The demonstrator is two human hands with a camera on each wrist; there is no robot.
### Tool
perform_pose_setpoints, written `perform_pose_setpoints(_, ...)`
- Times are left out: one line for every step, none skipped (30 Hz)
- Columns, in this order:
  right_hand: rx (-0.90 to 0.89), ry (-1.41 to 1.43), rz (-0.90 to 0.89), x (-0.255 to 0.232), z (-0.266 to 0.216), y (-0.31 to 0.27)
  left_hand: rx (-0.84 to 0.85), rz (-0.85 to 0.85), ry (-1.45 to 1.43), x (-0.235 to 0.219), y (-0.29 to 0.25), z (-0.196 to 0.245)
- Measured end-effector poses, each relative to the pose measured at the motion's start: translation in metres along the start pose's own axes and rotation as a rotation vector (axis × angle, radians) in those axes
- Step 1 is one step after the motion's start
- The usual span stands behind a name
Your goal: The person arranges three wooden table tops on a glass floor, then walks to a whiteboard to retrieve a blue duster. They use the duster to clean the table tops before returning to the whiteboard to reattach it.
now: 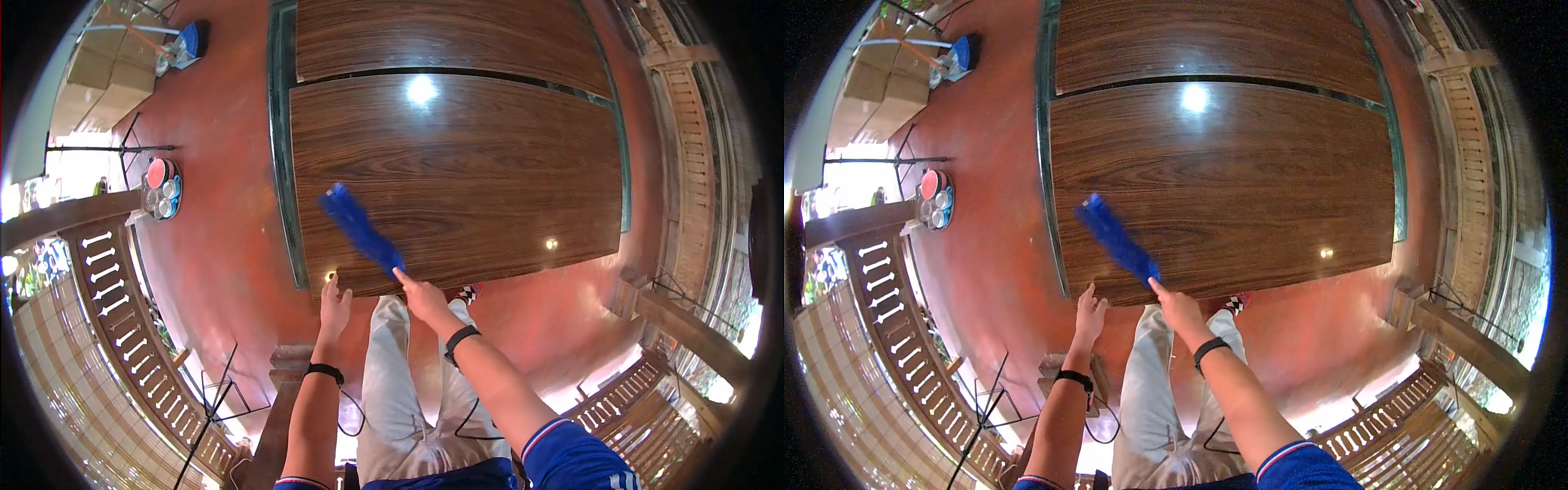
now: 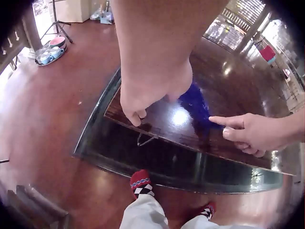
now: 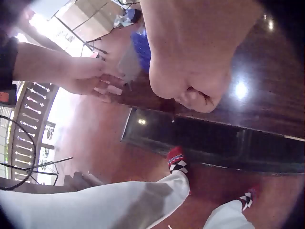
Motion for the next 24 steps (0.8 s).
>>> perform_pose_setpoints(0.000,-0.059,-0.039,0.013,-0.006,0.000,-0.031,-0.004,-0.025,0.000,0.001,-0.003)
perform_pose_setpoints(0.028,-0.063,-0.079,0.025,-0.010,-0.001,-0.042,0.001,-0.065,-0.001,0.000,-0.006)
perform_pose_setpoints(0.055,-0.067,-0.118,0.035,-0.015,-0.002,-0.052,0.006,-0.105,0.000,0.002,-0.011)
perform_pose_setpoints(0.027,-0.073,-0.122,0.044,-0.022,-0.007,-0.062,0.014,-0.145,-0.001,0.002,-0.014)
perform_pose_setpoints(0.000,-0.079,-0.127,0.052,-0.029,-0.012,-0.060,0.025,-0.094,-0.003,0.000,-0.018)
perform_pose_setpoints(-0.027,-0.086,-0.132,0.052,-0.038,-0.015,-0.058,0.037,-0.043,-0.005,-0.002,-0.021)
perform_pose_setpoints(-0.028,-0.042,-0.151,0.048,-0.043,-0.016,-0.055,0.049,0.007,-0.006,-0.004,-0.023)
perform_pose_setpoints(-0.032,0.001,-0.170,0.044,-0.048,-0.018,-0.022,0.110,0.067,-0.009,-0.006,-0.022)
perform_pose_setpoints(-0.036,0.047,-0.194,0.040,-0.056,-0.019,0.005,0.172,0.130,-0.010,-0.011,-0.022)
perform_pose_setpoints(-0.037,0.103,-0.245,0.032,-0.054,-0.013,0.029,0.232,0.196,-0.014,-0.016,-0.021)
perform_pose_setpoints(-0.127,0.148,-0.176,0.016,-0.050,-0.008,0.018,0.235,0.221,-0.013,-0.018,-0.021)
perform_pose_setpoints(-0.215,0.191,-0.106,-0.001,-0.043,-0.004,0.010,0.235,0.242,-0.014,-0.022,-0.014)
perform_pose_setpoints(-0.234,0.265,-0.007,-0.028,-0.039,-0.003,0.003,0.231,0.262,-0.013,-0.024,-0.011)
perform_pose_setpoints(-0.249,0.335,0.148,-0.059,-0.036,-0.002,0.011,0.214,0.317,-0.008,-0.023,-0.011)
perform_pose_setpoints(-0.244,0.290,0.277,-0.089,-0.025,0.002,-0.009,0.169,0.309,-0.006,-0.022,-0.010)
perform_pose_setpoints(-0.231,0.247,0.406,-0.119,-0.012,0.005,-0.029,0.127,0.303,-0.007,-0.021,-0.008)
perform_pose_setpoints(-0.065,0.193,0.466,-0.146,0.005,0.007,-0.050,0.085,0.298,-0.009,-0.020,-0.008)
perform_pose_setpoints(-0.298,0.127,0.660,-0.169,0.026,0.014,-0.056,0.080,0.283,-0.012,-0.016,-0.009)
perform_pose_setpoints(-0.099,0.204,0.695,-0.188,0.057,0.020,-0.063,0.075,0.269,-0.015,-0.013,-0.010)
perform_pose_setpoints(0.096,0.195,0.693,-0.206,0.062,0.017,-0.069,0.070,0.255,-0.019,-0.008,-0.012)
perform_pose_setpoints(0.095,0.140,0.794,-0.217,0.092,0.026,-0.089,0.029,0.245,-0.023,-0.006,-0.012)
perform_pose_setpoints(0.271,0.247,0.715,-0.216,0.100,0.034,-0.107,-0.014,0.234,-0.027,-0.004,-0.011)
perform_pose_setpoints(0.441,0.346,0.634,-0.216,0.103,0.047,-0.123,-0.051,0.217,-0.031,0.001,-0.010)
perform_pose_setpoints(0.481,0.419,0.578,-0.210,0.101,0.057,-0.118,-0.070,0.228,-0.030,0.003,-0.010)
Point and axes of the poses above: each hand's wrist, its own y-axis towards the middle knuckle, its own x-axis out of the palm, z = x × y, the point moved 6 cm from there along y, towards the middle knuckle, and after that the axes turned 15 degrees about y, right-handed, at the moved point
